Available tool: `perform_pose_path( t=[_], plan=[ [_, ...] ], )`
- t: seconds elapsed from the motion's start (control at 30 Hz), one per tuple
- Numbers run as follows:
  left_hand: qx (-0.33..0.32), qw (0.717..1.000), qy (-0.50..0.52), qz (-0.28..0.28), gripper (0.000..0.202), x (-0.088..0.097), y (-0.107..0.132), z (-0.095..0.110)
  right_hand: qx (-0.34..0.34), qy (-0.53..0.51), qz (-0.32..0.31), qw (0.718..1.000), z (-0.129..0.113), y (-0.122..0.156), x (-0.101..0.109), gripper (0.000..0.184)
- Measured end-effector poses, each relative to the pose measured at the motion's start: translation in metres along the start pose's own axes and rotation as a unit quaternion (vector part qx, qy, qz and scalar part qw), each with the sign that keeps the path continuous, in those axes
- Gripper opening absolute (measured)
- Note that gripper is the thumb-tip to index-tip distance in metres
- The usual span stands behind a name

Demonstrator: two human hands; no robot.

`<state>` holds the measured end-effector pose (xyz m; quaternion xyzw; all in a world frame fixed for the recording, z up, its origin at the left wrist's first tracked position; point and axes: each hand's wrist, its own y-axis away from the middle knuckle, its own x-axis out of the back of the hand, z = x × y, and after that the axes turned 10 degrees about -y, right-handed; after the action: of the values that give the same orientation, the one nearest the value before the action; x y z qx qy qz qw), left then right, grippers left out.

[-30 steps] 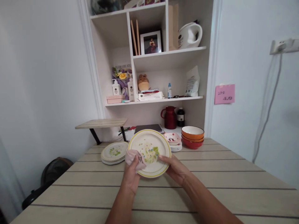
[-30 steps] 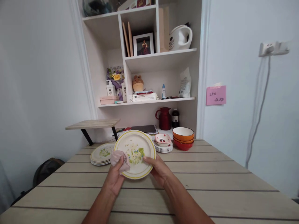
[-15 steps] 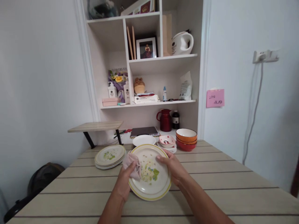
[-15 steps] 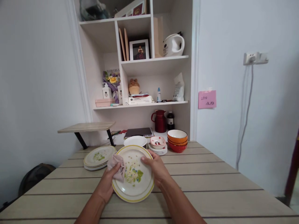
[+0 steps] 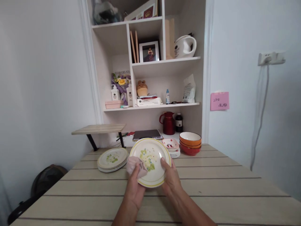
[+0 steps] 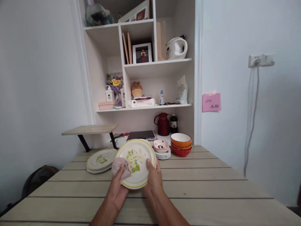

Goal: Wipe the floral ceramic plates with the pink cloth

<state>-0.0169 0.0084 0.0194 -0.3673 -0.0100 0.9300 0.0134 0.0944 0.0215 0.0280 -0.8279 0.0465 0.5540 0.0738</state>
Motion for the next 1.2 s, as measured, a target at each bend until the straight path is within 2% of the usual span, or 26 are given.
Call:
perform_pose_path(
  t=[0.17,0.3,0.43,0.53,0.6,0.67,0.73,0.9,1.1,1.2],
  plan=[
    [-0.078,0.995,-0.059,0.009,0.055,0.012,0.002,0.02,-0.14,0.086,-0.096,0.982,-0.024,-0.01,0.005,0.066],
    [-0.077,0.981,-0.176,0.015,0.059,0.023,0.008,0.035,-0.154,0.164,-0.113,0.968,-0.05,-0.015,0.007,0.061],
    [-0.06,0.972,-0.223,-0.044,0.056,0.029,0.013,0.041,-0.159,0.213,-0.185,0.946,-0.065,-0.005,-0.001,0.056],
    [-0.048,0.967,-0.235,-0.085,0.052,0.031,0.016,0.043,-0.141,0.258,-0.223,0.929,-0.065,0.003,-0.008,0.046],
    [-0.043,0.969,-0.226,-0.093,0.053,0.029,0.017,0.044,-0.108,0.272,-0.208,0.933,-0.06,0.004,-0.009,0.036],
    [-0.042,0.977,-0.194,-0.078,0.056,0.025,0.017,0.043,-0.08,0.261,-0.168,0.947,-0.052,0.004,-0.007,0.034],
    [-0.042,0.987,-0.145,-0.058,0.059,0.018,0.017,0.04,-0.068,0.23,-0.124,0.963,-0.046,0.002,-0.004,0.04],
    [-0.034,0.996,-0.049,-0.059,0.06,0.007,0.011,0.027,-0.044,0.146,-0.038,0.988,-0.038,0.0,-0.001,0.055],
    [-0.04,0.999,-0.02,-0.026,0.053,0.012,0.005,0.019,-0.035,0.126,-0.007,0.991,-0.028,0.002,0.004,0.065],
    [-0.022,0.999,-0.008,-0.03,0.049,0.011,0.005,0.017,-0.03,0.104,0.007,0.994,-0.022,0.002,0.007,0.067]
  ],
)
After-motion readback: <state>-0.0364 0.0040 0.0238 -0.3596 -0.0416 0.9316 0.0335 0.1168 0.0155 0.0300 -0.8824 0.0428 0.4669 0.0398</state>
